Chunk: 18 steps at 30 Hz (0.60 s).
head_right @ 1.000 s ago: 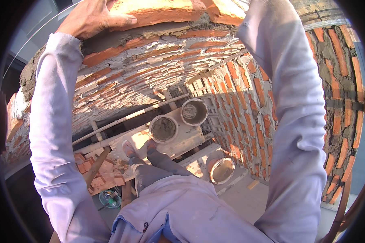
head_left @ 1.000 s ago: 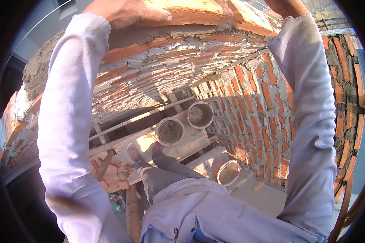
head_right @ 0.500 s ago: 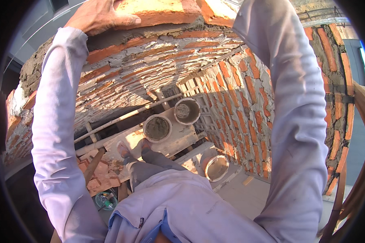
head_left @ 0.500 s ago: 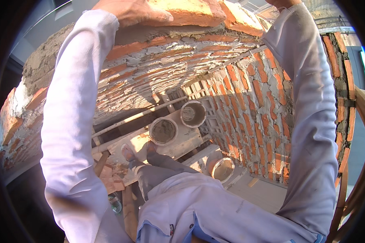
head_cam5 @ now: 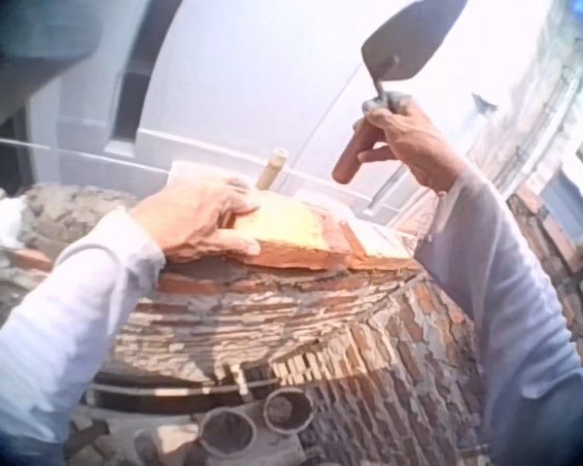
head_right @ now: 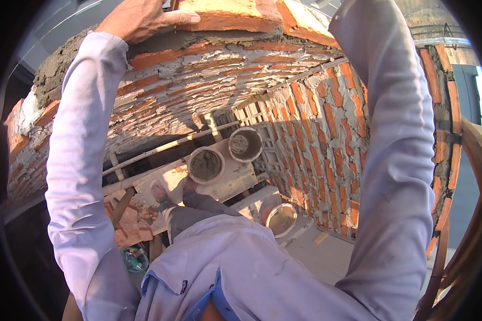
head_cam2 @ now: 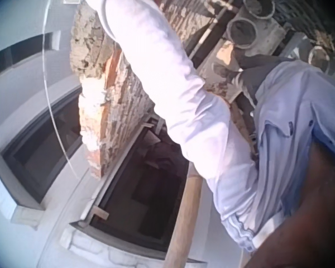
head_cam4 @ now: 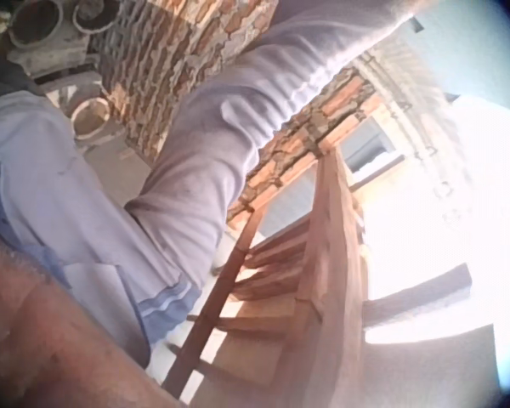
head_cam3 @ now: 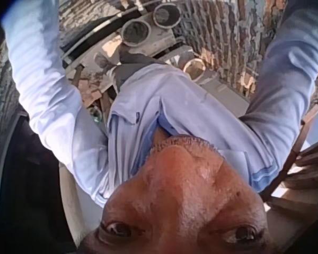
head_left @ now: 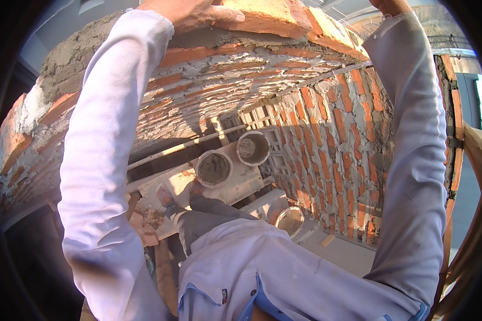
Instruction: The person scoops mortar from a bucket using a trowel and applies it to a partially built brick wall. They then pick up a red brick, place it onto the mortar bed, and tap it into position. The process is repeated to continue building the wall.
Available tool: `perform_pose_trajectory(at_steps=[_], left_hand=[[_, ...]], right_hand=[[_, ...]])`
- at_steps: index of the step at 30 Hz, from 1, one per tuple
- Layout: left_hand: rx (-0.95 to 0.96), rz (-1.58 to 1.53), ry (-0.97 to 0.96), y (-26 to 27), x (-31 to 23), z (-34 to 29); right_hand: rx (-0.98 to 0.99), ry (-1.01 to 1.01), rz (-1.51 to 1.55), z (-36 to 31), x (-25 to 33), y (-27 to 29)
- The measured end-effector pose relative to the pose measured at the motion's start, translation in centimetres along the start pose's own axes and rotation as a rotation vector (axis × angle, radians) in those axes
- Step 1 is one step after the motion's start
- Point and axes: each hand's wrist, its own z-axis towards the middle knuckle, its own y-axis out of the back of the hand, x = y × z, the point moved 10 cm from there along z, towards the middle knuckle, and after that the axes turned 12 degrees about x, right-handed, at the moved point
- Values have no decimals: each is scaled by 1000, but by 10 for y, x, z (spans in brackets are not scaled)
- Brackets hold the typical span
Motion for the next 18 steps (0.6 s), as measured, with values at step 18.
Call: perform_pose_trajectory(at_steps=[18], left_hand=[[-138, -108, -110, -2, 7, -14]], right_hand=[[-275, 58, 141, -13, 19, 15]])
